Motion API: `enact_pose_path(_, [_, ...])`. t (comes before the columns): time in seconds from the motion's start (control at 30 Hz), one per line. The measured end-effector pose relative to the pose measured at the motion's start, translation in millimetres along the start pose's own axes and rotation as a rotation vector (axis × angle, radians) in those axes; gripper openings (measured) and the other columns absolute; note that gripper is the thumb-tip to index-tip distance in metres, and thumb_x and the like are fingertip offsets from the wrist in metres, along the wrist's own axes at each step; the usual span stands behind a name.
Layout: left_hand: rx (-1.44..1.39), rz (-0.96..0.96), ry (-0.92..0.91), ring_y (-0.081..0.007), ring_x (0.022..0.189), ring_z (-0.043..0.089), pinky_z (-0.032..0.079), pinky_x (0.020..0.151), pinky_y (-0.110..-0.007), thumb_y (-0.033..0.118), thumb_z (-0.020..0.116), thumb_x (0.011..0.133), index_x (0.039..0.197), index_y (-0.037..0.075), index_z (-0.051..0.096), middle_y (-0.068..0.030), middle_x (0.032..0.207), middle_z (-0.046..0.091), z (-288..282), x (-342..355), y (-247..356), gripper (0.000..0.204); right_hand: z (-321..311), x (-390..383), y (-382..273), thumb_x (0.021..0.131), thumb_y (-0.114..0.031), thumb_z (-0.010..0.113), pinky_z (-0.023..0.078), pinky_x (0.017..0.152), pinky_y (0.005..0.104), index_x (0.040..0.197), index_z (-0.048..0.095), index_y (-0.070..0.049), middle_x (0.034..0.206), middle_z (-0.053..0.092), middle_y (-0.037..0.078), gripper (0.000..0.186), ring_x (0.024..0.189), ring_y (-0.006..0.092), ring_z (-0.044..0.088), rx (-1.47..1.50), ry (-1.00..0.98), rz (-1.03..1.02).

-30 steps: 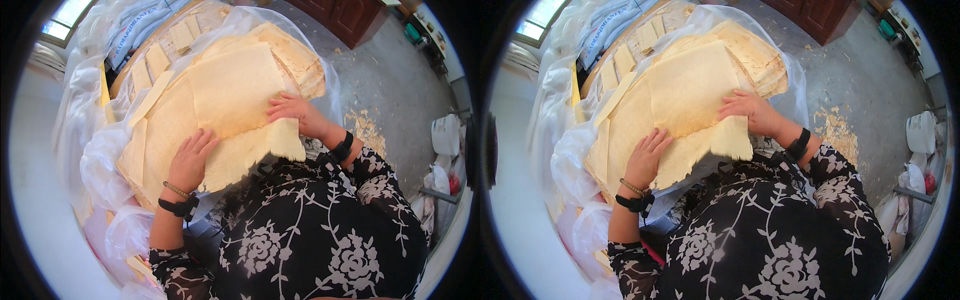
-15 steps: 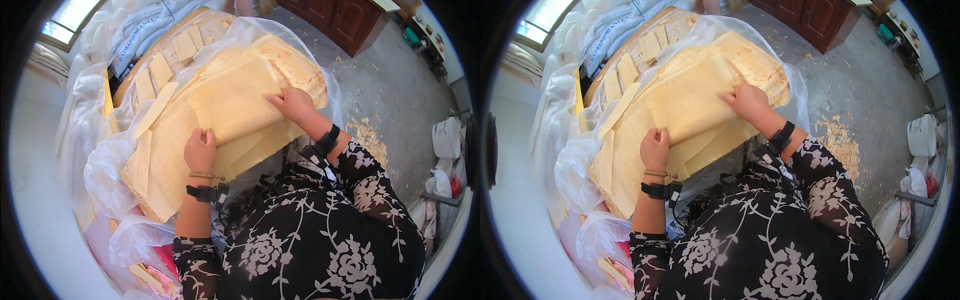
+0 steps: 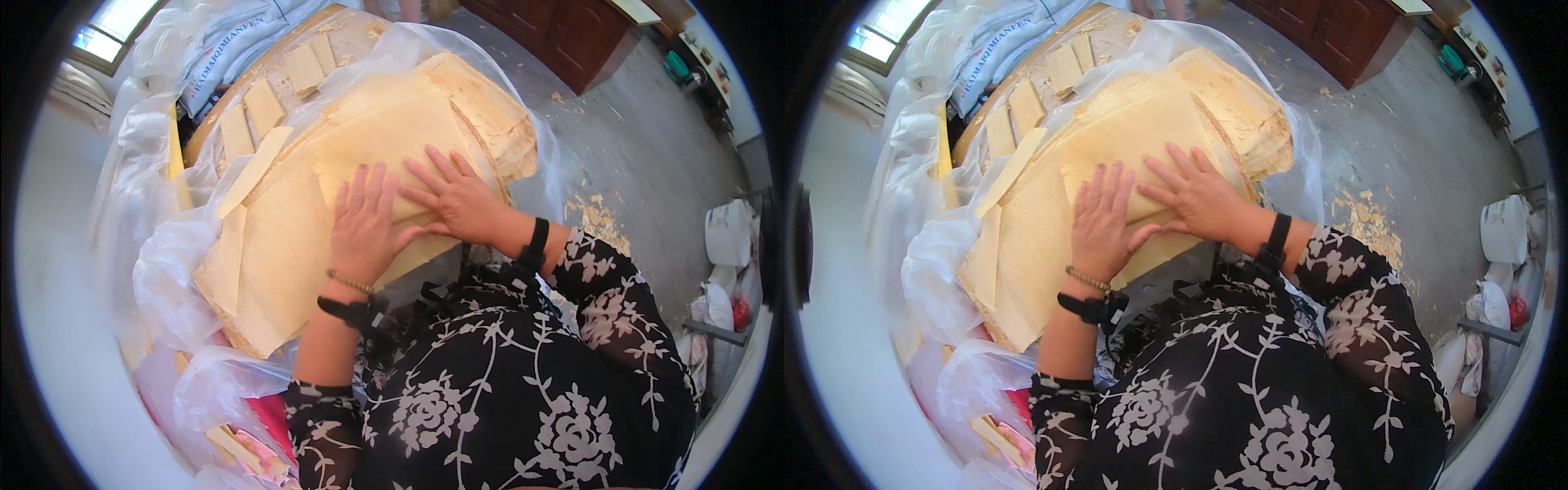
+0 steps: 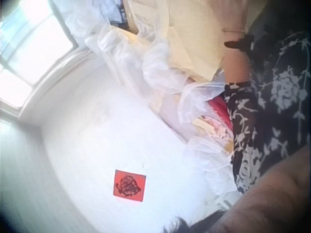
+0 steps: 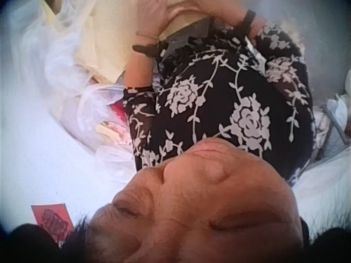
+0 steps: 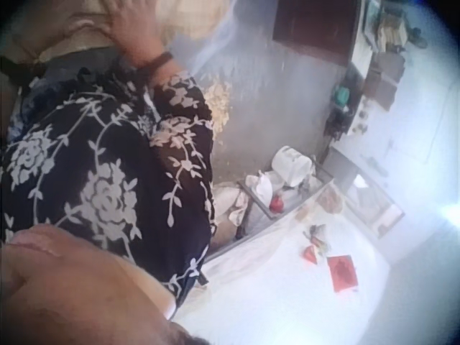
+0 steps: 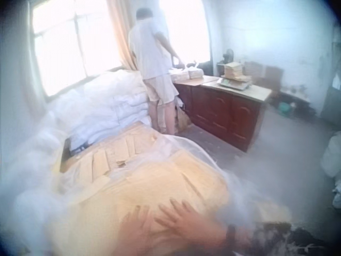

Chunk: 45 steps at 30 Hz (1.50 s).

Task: The person repeatedly picks up thin, flexible sheets from a stack, folds them in half, and places them back on the stack. The process is repeated continuously with each sheet handled individually.

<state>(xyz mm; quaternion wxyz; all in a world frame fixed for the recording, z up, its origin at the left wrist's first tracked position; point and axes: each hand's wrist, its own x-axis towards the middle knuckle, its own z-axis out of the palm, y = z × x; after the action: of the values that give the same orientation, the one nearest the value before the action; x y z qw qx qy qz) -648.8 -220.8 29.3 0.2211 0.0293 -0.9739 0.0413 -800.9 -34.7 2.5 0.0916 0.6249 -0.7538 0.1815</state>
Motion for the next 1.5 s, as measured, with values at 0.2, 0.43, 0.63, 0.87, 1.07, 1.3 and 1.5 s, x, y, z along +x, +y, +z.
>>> enact_pose_path(0.2, [-0.135, 0.02, -0.243, -0.0322, 0.116, 0.066, 0.054, 0.094, -0.039, 0.024, 0.081, 0.083, 0.137, 0.006, 0.061, -0.0115, 0.133, 0.067, -9, 11, -24, 0.061, -33, 4, 44, 0.087, -0.028, 0.076, 0.05, 0.104, 0.0423, 0.14, 0.064, -0.012, 0.144, 0.063, 0.01, 0.056, 0.126, 0.0323, 0.062, 0.098, -0.104, 0.051])
enact_pose_path(0.43, [-1.093, -0.732, -0.27, -0.0077, 0.065, 0.058, 0.051, 0.064, -0.026, 0.021, 0.076, 0.094, 0.088, 0.002, 0.068, 0.0031, 0.074, 0.064, -40, -28, -75, 0.022, -46, 4, 76, 0.096, -0.023, 0.074, 0.053, 0.074, 0.0333, 0.094, 0.075, -0.003, 0.08, 0.071, 0.011, 0.02, 0.077, 0.016, 0.067, 1.085, -0.062, 0.543])
enact_pose_path(0.63, [-0.509, -0.87, 0.007, -0.0204, 0.064, 0.062, 0.054, 0.063, -0.037, 0.031, 0.066, 0.101, 0.082, 0.005, 0.06, -0.0091, 0.07, 0.062, 17, -13, -70, 0.033, -12, 47, 76, 0.098, -0.036, 0.069, 0.054, 0.077, 0.0391, 0.088, 0.073, -0.001, 0.077, 0.07, 0.016, 0.038, 0.078, 0.0247, 0.07, 0.695, 0.054, 0.784])
enact_pose_path(0.87, [-0.095, -0.897, -0.101, -0.0426, 0.076, 0.065, 0.053, 0.067, -0.051, 0.036, 0.063, 0.099, 0.082, 0.004, 0.06, -0.0188, 0.077, 0.068, 31, 13, -49, 0.036, -10, 60, 54, 0.094, -0.047, 0.066, 0.05, 0.101, 0.0472, 0.118, 0.071, -0.008, 0.127, 0.067, 0.018, 0.046, 0.118, 0.0367, 0.063, 0.053, 0.203, 0.742])
enact_pose_path(1.07, [0.096, -0.591, -0.138, -0.035, 0.12, 0.063, 0.051, 0.097, -0.049, 0.036, 0.073, 0.091, 0.121, 0.006, 0.062, -0.0154, 0.129, 0.066, 17, 22, -40, 0.044, 5, 53, 12, 0.088, -0.06, 0.068, 0.024, 0.12, 0.0654, 0.147, 0.059, -0.022, 0.165, 0.037, 0.012, 0.071, 0.154, 0.0395, 0.029, -0.025, 0.006, 0.076])
enact_pose_path(1.3, [-0.123, 0.038, -0.216, -0.0329, 0.139, 0.051, 0.043, 0.112, -0.044, 0.025, 0.072, 0.091, 0.144, 0.007, 0.055, -0.0154, 0.151, 0.054, 8, 11, -50, 0.059, -11, 57, 25, 0.084, -0.061, 0.072, 0.023, 0.12, 0.0659, 0.151, 0.056, -0.023, 0.167, 0.036, 0.011, 0.078, 0.155, 0.0407, 0.027, 0.079, -0.232, 0.085])
enact_pose_path(1.5, [-0.261, -0.131, -0.18, -0.0368, 0.093, 0.072, 0.059, 0.078, -0.043, 0.016, 0.07, 0.09, 0.125, 0.009, 0.068, -0.0169, 0.108, 0.074, -3, 39, -103, 0.035, -51, 66, 20, 0.083, -0.044, 0.081, 0.026, 0.122, 0.0603, 0.147, 0.057, -0.013, 0.164, 0.038, 0.018, 0.075, 0.155, 0.0401, 0.029, 0.27, 0.125, 0.137])
